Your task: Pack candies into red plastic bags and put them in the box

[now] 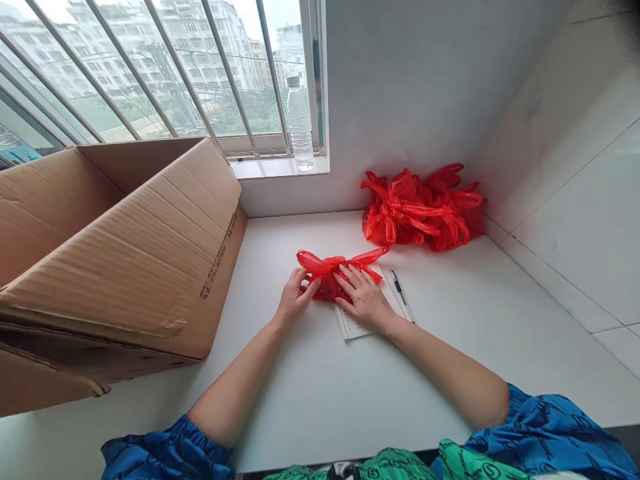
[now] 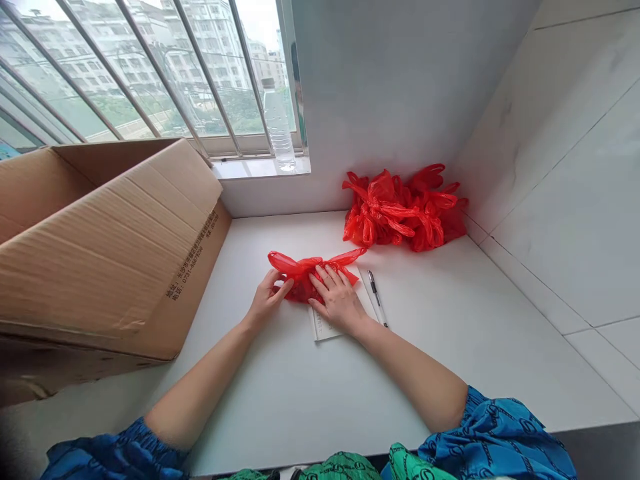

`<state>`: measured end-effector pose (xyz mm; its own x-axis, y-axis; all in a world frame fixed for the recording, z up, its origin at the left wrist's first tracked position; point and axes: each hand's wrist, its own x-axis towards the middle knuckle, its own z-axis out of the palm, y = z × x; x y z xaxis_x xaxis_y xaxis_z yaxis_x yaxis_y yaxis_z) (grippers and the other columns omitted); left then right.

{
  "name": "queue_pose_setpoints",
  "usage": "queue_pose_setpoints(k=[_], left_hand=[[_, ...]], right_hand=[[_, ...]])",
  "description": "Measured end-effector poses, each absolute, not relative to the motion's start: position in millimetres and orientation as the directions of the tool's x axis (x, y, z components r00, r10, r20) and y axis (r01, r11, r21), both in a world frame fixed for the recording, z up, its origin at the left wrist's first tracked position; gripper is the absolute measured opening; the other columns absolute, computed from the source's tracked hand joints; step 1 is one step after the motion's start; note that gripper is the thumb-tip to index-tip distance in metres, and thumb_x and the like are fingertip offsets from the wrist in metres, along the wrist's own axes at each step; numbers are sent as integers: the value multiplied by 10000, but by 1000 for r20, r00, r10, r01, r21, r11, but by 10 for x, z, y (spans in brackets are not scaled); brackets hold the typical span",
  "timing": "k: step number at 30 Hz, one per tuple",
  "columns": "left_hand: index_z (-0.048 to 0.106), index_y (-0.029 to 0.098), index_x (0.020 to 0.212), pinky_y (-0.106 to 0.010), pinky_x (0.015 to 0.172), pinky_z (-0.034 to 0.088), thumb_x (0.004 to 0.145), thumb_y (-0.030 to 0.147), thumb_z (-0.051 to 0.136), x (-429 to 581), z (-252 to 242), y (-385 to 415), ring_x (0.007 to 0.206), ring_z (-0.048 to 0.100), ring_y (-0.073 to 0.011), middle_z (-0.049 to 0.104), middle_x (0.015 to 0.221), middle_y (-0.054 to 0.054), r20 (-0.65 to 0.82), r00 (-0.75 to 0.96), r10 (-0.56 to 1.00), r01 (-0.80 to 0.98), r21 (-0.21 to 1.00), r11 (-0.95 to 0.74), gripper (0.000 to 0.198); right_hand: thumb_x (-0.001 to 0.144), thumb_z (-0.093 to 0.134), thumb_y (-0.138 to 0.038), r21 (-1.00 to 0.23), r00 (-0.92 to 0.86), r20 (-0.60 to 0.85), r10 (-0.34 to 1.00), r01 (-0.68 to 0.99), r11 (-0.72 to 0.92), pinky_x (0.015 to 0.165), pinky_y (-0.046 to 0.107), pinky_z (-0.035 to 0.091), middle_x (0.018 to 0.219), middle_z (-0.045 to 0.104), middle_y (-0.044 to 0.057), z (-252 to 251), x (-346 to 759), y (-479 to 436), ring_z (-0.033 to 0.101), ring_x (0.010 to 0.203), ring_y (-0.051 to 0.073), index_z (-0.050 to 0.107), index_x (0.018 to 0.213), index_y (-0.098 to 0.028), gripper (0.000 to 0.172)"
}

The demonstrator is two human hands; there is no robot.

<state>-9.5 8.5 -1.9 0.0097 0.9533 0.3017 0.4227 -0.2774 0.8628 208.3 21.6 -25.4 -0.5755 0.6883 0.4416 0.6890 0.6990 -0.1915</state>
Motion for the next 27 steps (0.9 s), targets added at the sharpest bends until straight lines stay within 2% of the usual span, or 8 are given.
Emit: queue_pose_setpoints(k=[3, 6, 8, 10, 14, 18, 23, 27], left_hand=[[661, 241, 1139, -253, 626, 523, 856, 426, 685, -94, -5, 78, 887, 588, -183, 599, 1087, -65, 299, 78, 951, 456, 837, -301, 338], [635, 226, 1162, -269, 661, 536, 878, 435, 662, -109, -20, 88, 880, 615, -183, 628, 1093, -68, 293, 84, 952, 460, 836, -298, 353], [594, 216, 1216, -278, 677, 548, 939, 447, 567, -128, -31, 102, 886, 637, -179, 635, 1132, -83, 288, 56, 956, 454, 845, -282, 362], [581, 215, 1242, -282, 685, 551, 967, 444, 514, -145, -32, 113, 883, 650, -172, 631, 1178, -93, 279, 32, 960, 459, 849, -262, 364], [669, 236, 1119, -278, 689, 542, 948, 417, 554, -154, -9, 107, 828, 650, -153, 632, 1139, -69, 256, 57, 965, 498, 830, -249, 275], [710, 268, 1066, -275, 693, 536, 943, 392, 559, -142, 6, 85, 797, 646, -142, 634, 1137, -52, 241, 90, 966, 532, 809, -251, 230], [722, 295, 1097, -273, 718, 536, 956, 382, 540, -142, -5, 88, 835, 656, -147, 631, 1179, -52, 237, 121, 964, 569, 779, -263, 246], [731, 285, 1062, -259, 708, 511, 956, 369, 537, -136, -1, 106, 839, 651, -147, 653, 1122, -42, 248, 127, 960, 595, 755, -274, 237]], right_hand=[[985, 520, -443, -217, -556, 496, 667, 664, 715, 1134, 538, 379, 1511, 501, 133, -202, 2085, 221, 422, 1402, 327, 541, 1431, -173, 522], [980, 561, -369, -242, -521, 573, 633, 630, 738, 953, 424, 517, 1231, 695, 93, -121, 2155, 254, 608, 1137, 265, 701, 1198, -218, 300], [994, 544, -292, -259, -445, 643, 624, 640, 723, 811, 346, 544, 1010, 730, 60, -71, 2242, 313, 645, 939, 212, 737, 1059, -237, 211], [1009, 510, -247, -285, -337, 701, 629, 676, 680, 750, 327, 542, 908, 707, 56, -36, 2349, 399, 639, 853, 200, 732, 1029, -229, 223], [1018, 484, -240, -328, -160, 770, 618, 731, 598, 807, 349, 559, 956, 685, 79, 6, 2583, 572, 658, 902, 213, 712, 1081, -214, 238], [1016, 479, -252, -315, -59, 809, 585, 797, 516, 858, 360, 570, 986, 687, 88, 55, 2796, 645, 675, 934, 216, 717, 1119, -227, 261], [1019, 428, -254, -312, -36, 796, 605, 832, 459, 914, 423, 563, 1013, 682, 124, 74, 2899, 660, 670, 970, 250, 721, 1172, -225, 332], [1020, 375, -212, -321, -104, 733, 672, 818, 477, 945, 391, 548, 1056, 671, 118, 23, 2836, 678, 654, 1039, 238, 684, 1253, -225, 388]])
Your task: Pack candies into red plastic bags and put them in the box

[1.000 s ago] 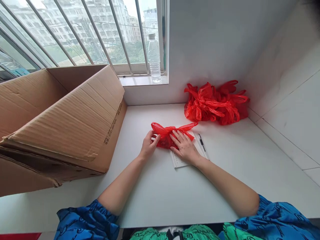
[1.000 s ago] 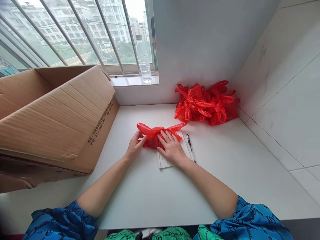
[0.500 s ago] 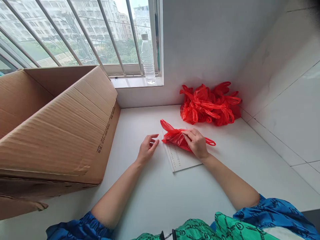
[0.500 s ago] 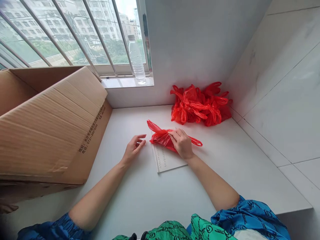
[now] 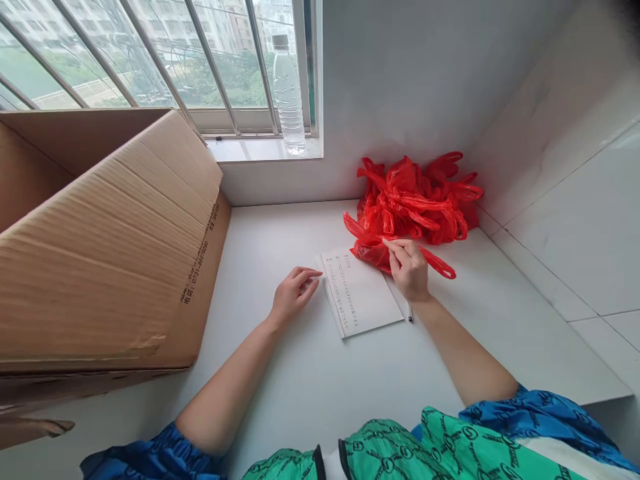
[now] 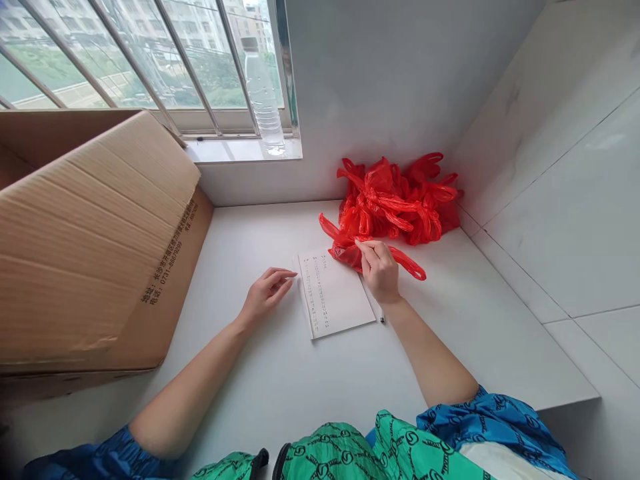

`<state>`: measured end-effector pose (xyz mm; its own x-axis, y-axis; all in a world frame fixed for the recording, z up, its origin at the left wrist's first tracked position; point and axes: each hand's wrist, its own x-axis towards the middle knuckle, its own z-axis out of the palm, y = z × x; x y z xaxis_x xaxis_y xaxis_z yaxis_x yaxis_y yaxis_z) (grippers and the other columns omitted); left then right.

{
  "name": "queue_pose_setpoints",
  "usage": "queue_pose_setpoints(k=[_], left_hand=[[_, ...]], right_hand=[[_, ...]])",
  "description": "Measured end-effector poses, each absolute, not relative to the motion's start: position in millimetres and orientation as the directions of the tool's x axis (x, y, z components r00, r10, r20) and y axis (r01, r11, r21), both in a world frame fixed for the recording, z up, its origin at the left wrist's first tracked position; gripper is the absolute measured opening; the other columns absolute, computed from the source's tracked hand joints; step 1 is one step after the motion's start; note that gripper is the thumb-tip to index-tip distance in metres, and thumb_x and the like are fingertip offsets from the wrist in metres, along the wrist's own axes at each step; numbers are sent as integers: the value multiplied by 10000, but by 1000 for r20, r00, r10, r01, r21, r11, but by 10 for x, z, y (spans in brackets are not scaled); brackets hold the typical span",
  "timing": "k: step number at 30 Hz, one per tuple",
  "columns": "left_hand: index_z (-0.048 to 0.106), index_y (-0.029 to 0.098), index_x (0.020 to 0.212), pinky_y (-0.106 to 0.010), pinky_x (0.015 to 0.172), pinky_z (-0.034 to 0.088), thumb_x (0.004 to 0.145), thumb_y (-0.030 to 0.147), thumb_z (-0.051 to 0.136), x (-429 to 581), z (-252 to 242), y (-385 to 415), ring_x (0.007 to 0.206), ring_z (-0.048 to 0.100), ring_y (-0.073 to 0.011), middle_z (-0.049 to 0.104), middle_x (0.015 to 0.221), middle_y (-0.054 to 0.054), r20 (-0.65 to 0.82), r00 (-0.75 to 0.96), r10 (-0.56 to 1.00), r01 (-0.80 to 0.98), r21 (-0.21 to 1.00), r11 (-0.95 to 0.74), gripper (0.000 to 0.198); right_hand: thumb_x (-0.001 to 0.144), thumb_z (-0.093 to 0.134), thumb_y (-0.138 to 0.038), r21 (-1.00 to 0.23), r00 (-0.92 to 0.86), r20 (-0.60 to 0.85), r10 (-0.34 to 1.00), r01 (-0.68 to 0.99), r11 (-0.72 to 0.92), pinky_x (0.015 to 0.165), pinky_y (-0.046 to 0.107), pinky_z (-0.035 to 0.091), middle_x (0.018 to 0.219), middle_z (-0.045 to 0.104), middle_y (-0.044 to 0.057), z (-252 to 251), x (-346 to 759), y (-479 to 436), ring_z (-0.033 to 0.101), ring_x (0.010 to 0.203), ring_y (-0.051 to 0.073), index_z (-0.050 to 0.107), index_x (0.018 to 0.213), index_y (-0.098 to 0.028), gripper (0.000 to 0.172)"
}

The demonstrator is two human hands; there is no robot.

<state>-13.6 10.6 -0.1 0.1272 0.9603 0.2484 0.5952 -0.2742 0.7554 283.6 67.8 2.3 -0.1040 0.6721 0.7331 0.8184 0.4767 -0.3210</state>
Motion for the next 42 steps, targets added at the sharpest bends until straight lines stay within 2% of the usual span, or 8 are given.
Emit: queue_pose_setpoints(k=[4, 8, 11, 15, 18, 27, 36, 42], left_hand=[[739, 278, 1041, -258, 649, 456, 957, 360, 527, -121, 2, 114, 720, 589, -133, 662, 970, -30, 231, 131, 964, 639, 724, -260, 242], [743, 283, 1041, -262, 643, 434, 958, 357, 525, -113, -5, 111, 682, 550, -126, 656, 955, -25, 221, 134, 966, 662, 705, -254, 245], [738, 286, 1068, -260, 657, 442, 960, 366, 523, -112, -2, 111, 713, 561, -134, 651, 955, -30, 230, 144, 962, 659, 704, -267, 253], [739, 286, 1067, -260, 649, 438, 961, 376, 521, -106, 9, 117, 713, 565, -133, 653, 963, -32, 225, 144, 964, 655, 708, -263, 259], [741, 280, 1050, -262, 647, 435, 959, 372, 526, -97, 8, 123, 718, 568, -135, 658, 972, -34, 217, 138, 967, 641, 725, -254, 251], [745, 274, 1039, -269, 647, 443, 962, 350, 526, -97, -19, 130, 714, 559, -137, 667, 996, -43, 206, 139, 969, 627, 739, -247, 244], [748, 285, 1011, -278, 629, 437, 968, 373, 508, -105, -6, 103, 686, 553, -136, 685, 1036, -39, 203, 141, 969, 649, 720, -245, 259], [749, 301, 1014, -274, 640, 444, 974, 360, 507, -129, 26, 93, 753, 595, -155, 688, 1035, -36, 201, 149, 968, 648, 720, -249, 253]], right_hand=[[1011, 413, -249, -322, -157, 687, 709, 809, 492, 968, 369, 530, 1132, 647, 127, -20, 2799, 684, 633, 1093, 236, 614, 1343, -191, 392], [1003, 436, -268, -287, -212, 660, 721, 816, 503, 1006, 401, 487, 1245, 639, 145, -41, 2839, 694, 603, 1174, 256, 561, 1379, -158, 411], [987, 470, -268, -277, -238, 613, 753, 828, 487, 991, 432, 464, 1261, 657, 136, -49, 2867, 710, 610, 1154, 276, 603, 1327, -165, 379], [972, 498, -279, -267, -284, 516, 808, 844, 466, 958, 458, 448, 1246, 683, 118, -57, 2862, 726, 616, 1107, 300, 708, 1164, -195, 297], [974, 484, -257, -273, -298, 485, 822, 841, 466, 971, 452, 439, 1235, 695, 120, -70, 2845, 733, 608, 1132, 294, 708, 1170, -180, 307], [983, 456, -238, -254, -317, 440, 840, 853, 455, 1012, 444, 415, 1264, 687, 121, -127, 2838, 743, 589, 1172, 287, 660, 1257, -151, 353], [987, 443, -246, -251, -330, 461, 824, 842, 477, 997, 452, 423, 1249, 690, 125, -155, 2831, 752, 593, 1157, 290, 654, 1275, -163, 367], [978, 454, -239, -244, -331, 486, 809, 837, 489, 991, 452, 433, 1235, 695, 123, -185, 2804, 764, 595, 1157, 289, 653, 1279, -172, 368]])
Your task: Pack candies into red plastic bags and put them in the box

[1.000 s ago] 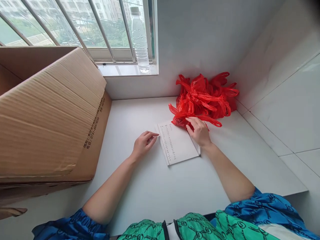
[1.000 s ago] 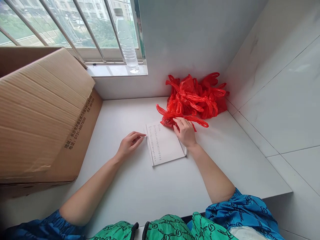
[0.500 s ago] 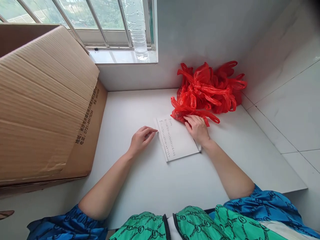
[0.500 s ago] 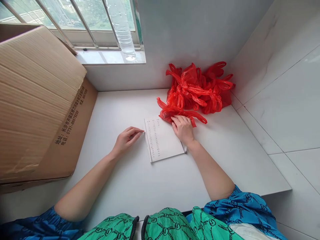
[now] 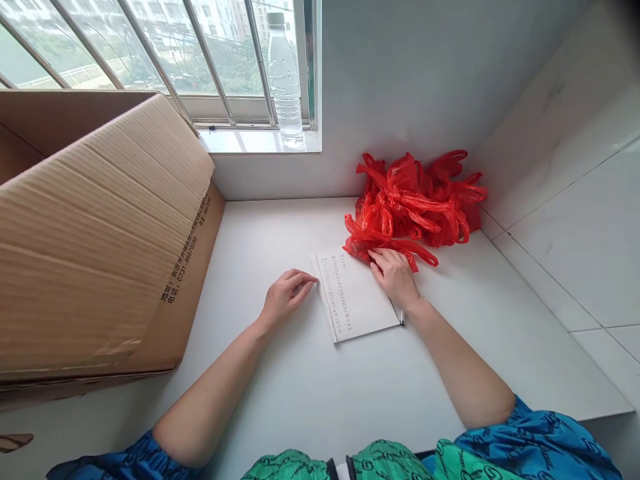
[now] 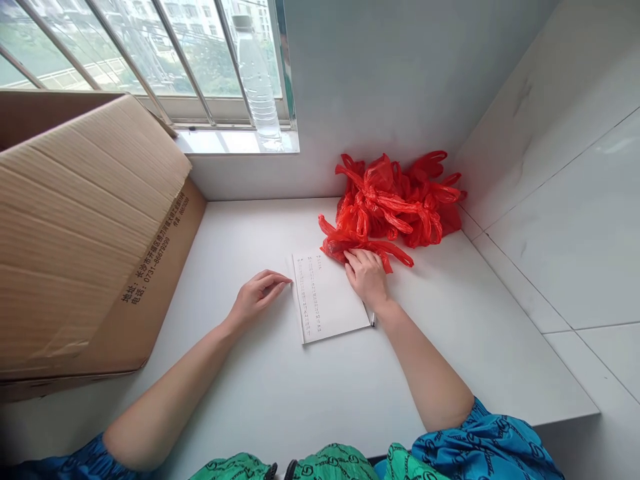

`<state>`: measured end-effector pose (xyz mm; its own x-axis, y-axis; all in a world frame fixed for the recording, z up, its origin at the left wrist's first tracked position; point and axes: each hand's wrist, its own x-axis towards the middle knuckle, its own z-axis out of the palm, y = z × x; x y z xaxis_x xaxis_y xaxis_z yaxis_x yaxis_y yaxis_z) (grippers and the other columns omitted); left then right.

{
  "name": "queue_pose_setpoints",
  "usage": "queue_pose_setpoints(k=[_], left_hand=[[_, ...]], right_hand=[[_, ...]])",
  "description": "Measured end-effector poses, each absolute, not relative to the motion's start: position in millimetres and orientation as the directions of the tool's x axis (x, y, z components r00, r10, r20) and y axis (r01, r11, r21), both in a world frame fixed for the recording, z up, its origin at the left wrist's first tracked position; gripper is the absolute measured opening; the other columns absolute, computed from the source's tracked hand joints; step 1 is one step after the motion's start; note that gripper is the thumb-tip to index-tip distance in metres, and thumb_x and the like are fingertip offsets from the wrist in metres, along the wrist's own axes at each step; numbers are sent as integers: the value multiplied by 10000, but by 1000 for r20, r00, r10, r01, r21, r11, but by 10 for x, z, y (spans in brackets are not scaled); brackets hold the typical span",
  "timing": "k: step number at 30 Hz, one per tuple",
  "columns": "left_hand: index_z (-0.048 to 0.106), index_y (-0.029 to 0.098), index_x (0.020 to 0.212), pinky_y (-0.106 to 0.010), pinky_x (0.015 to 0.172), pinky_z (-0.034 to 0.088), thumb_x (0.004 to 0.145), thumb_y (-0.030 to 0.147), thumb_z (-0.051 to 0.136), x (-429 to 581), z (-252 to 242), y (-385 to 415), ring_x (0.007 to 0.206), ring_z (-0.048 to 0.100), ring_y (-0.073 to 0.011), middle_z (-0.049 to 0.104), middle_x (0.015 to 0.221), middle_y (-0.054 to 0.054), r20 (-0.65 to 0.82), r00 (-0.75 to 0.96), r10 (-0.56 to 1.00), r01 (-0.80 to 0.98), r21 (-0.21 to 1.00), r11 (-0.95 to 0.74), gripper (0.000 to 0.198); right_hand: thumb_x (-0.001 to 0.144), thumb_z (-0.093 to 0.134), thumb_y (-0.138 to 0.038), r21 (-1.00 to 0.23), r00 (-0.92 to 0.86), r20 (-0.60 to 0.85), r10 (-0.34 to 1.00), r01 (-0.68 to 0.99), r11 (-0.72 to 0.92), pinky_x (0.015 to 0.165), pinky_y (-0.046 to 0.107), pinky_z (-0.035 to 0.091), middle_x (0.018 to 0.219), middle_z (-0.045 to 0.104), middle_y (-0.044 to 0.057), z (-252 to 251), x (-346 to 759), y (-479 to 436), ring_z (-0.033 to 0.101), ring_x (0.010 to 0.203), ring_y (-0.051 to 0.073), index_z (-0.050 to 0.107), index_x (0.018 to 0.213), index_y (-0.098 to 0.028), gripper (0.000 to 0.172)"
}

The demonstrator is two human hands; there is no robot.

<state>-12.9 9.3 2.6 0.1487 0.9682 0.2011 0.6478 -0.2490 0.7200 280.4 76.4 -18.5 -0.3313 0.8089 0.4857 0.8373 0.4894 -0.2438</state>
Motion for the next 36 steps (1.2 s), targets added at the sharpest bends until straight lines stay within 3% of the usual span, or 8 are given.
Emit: queue_pose_setpoints(k=[8, 13, 22, 27, 32, 34, 36], left_hand=[[746, 305, 1011, -279, 640, 440, 975, 350, 508, -120, 22, 85, 770, 602, -161, 690, 1059, -30, 177, 138, 974, 647, 728, -224, 245], [749, 301, 1002, -276, 639, 440, 970, 357, 507, -130, 0, 80, 736, 583, -150, 687, 1028, -31, 201, 144, 969, 648, 721, -246, 250], [741, 293, 1028, -285, 651, 432, 964, 381, 485, -142, 38, 47, 655, 512, -134, 664, 1016, -30, 194, 149, 970, 676, 696, -243, 279], [743, 293, 1023, -301, 684, 437, 947, 415, 513, -136, 29, 16, 681, 523, -144, 665, 999, -30, 176, 126, 976, 639, 738, -215, 271], [686, 253, 1133, -317, 765, 499, 925, 468, 547, -167, 22, 120, 866, 643, -193, 706, 1050, -50, 146, 49, 988, 507, 848, -151, 329], [639, 233, 1209, -318, 758, 524, 941, 501, 511, -190, 75, 197, 912, 667, -203, 707, 1108, -71, 149, 17, 989, 475, 869, -140, 400], [620, 222, 1235, -320, 768, 534, 948, 524, 495, -204, 174, 269, 935, 677, -206, 707, 1120, -82, 163, -11, 987, 450, 882, -140, 436]], right_hand=[[958, 482, -233, -260, -327, 470, 820, 836, 482, 1009, 463, 427, 1232, 684, 133, -238, 2804, 780, 580, 1161, 299, 638, 1287, -155, 372], [927, 523, -228, -297, -298, 477, 827, 831, 471, 972, 470, 452, 1110, 689, 150, -213, 2782, 758, 590, 1068, 315, 625, 1289, -127, 390], [904, 520, -170, -451, -106, 597, 795, 775, 442, 851, 378, 536, 986, 672, 62, 76, 2843, 663, 646, 918, 228, 674, 1113, -220, 265], [901, 576, -226, -650, 53, 661, 748, 538, 536, 837, 366, 564, 967, 642, 37, 365, 2800, 447, 647, 862, 196, 698, 1045, -242, 189], [909, 600, -273, -754, 94, 632, 769, 304, 582, 788, 341, 578, 999, 620, 32, 541, 2662, 333, 632, 890, 185, 685, 1003, -254, 128], [918, 597, -295, -755, 70, 636, 768, 260, 601, 787, 338, 573, 988, 621, 30, 567, 2619, 337, 625, 880, 180, 668, 1011, -254, 124], [920, 613, -323, -735, -90, 621, 779, 278, 618, 776, 339, 564, 982, 638, 31, 567, 2601, 340, 627, 861, 182, 659, 1049, -256, 153]])
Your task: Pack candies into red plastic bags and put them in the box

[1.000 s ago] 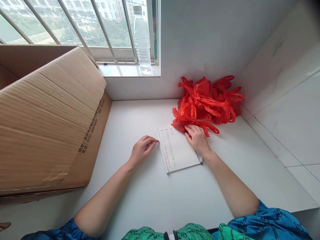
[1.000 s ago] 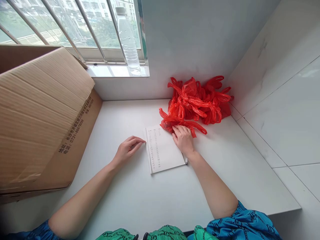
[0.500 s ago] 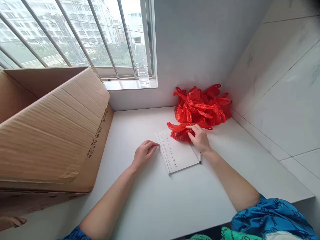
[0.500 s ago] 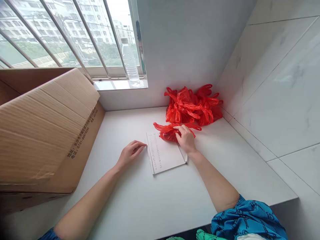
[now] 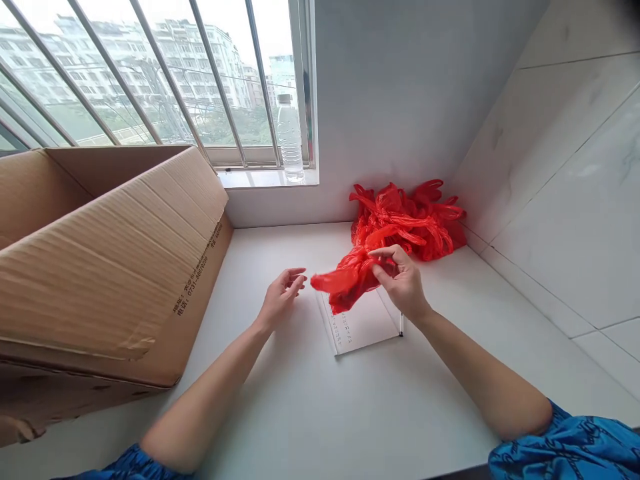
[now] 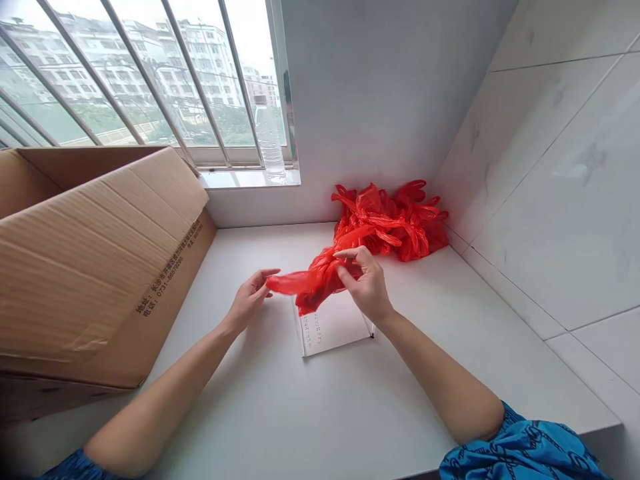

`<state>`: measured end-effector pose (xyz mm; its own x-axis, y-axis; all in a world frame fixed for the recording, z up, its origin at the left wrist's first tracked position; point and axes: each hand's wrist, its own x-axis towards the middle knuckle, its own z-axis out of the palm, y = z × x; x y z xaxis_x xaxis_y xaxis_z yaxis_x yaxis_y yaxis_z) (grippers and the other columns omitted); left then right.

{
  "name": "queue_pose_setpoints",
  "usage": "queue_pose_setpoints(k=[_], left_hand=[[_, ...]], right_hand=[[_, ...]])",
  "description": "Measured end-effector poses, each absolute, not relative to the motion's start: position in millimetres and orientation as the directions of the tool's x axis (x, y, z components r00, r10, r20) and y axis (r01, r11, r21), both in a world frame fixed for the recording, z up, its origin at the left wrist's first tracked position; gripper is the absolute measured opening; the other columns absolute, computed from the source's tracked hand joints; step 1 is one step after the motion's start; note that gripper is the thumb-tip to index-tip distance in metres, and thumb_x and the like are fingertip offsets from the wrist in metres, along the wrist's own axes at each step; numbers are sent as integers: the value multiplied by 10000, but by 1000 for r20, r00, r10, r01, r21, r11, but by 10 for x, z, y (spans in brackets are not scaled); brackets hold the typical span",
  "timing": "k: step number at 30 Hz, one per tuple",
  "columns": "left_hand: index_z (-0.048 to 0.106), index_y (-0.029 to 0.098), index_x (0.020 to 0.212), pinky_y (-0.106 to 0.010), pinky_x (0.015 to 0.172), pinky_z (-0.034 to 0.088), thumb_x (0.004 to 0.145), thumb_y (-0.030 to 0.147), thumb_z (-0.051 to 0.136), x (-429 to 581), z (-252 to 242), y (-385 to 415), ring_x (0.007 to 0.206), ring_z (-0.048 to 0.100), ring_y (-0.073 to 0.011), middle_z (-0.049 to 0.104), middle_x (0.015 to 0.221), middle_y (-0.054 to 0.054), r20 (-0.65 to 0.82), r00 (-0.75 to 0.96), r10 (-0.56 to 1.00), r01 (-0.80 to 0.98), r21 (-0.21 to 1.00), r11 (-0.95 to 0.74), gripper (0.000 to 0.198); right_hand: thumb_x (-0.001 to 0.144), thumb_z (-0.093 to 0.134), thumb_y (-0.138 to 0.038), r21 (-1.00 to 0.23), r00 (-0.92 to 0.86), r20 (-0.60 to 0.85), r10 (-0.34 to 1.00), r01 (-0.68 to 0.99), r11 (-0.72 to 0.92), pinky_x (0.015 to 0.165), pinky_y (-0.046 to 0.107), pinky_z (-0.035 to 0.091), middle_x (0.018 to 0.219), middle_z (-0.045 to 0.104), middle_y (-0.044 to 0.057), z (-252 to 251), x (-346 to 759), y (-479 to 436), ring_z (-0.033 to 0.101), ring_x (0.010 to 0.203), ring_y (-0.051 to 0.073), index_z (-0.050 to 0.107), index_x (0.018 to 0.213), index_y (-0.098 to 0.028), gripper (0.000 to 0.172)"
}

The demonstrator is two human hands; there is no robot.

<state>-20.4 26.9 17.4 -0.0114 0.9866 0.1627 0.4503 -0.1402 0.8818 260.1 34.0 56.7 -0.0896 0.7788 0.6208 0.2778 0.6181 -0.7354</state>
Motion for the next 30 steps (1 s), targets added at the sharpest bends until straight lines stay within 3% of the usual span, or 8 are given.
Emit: queue_pose_setpoints(k=[4, 9, 11, 14, 18, 22, 26, 30], left_hand=[[662, 226, 1156, -327, 796, 524, 947, 521, 516, -129, 465, 340, 909, 674, -202, 723, 1037, -68, 234, 4, 972, 483, 851, -207, 390], [656, 275, 1173, -319, 780, 528, 957, 506, 506, 192, 653, 340, 980, 656, -207, 687, 1157, -52, 240, 243, 940, 617, 710, -341, 350], [599, 302, 1275, -329, 759, 532, 898, 518, 593, 300, 581, 346, 1024, 648, -236, 659, 1222, -56, 190, 286, 939, 669, 662, -338, 435], [567, 331, 1321, -350, 759, 520, 858, 466, 649, 344, 390, 386, 1009, 649, -259, 677, 1195, -50, 150, 296, 943, 685, 655, -319, 490], [578, 293, 1274, -312, 700, 521, 934, 417, 565, 221, 264, 506, 877, 675, -207, 713, 1080, -58, 47, 224, 973, 296, 948, -114, 362], [610, 258, 1234, -255, 651, 525, 862, 394, 702, 95, 405, 605, 822, 677, -168, 695, 1103, -70, -68, 116, 991, -120, 989, 82, 407], [642, 251, 1200, -254, 706, 548, 851, 335, 718, 67, 623, 586, 847, 677, -160, 681, 1160, -59, 1, 110, 994, -263, 964, 28, 367], [644, 241, 1169, -257, 715, 545, 867, 338, 682, 3, 705, 591, 840, 663, -158, 685, 1104, -50, 214, -71, 974, -232, 946, -224, 320]], right_hand=[[914, 656, -326, -576, -442, 532, 722, 436, 691, 830, 383, 517, 828, 680, 9, 496, 2648, 314, 636, 796, 194, 679, 1037, -249, 147], [977, 561, -346, -530, -269, 585, 765, 587, 612, 765, 358, 490, 843, 682, 27, 344, 2736, 323, 626, 764, 196, 650, 905, -231, 162], [957, 591, -370, -511, -265, 563, 783, 633, 582, 796, 368, 500, 987, 684, 63, 254, 2740, 357, 641, 905, 233, 645, 1032, -229, 169], [896, 677, -360, -413, -357, 471, 807, 719, 559, 894, 429, 484, 1174, 659, 108, 93, 2748, 437, 616, 1083, 295, 580, 1259, -214, 403], [905, 672, -292, -388, -393, 398, 829, 747, 540, 883, 431, 454, 1031, 710, 65, -33, 2802, 537, 651, 971, 263, 610, 1214, -216, 324], [953, 588, -210, -438, -379, 479, 792, 679, 590, 916, 414, 412, 840, 722, 5, -4, 2783, 543, 662, 809, 195, 670, 1075, -233, 148], [971, 576, -250, -542, -311, 510, 802, 608, 581, 878, 381, 420, 819, 735, 0, 63, 2728, 505, 674, 791, 187, 684, 983, -237, 109], [977, 564, -267, -539, -262, 523, 812, 636, 552, 872, 386, 417, 839, 740, 0, 78, 2798, 517, 674, 817, 196, 677, 952, -237, 119]])
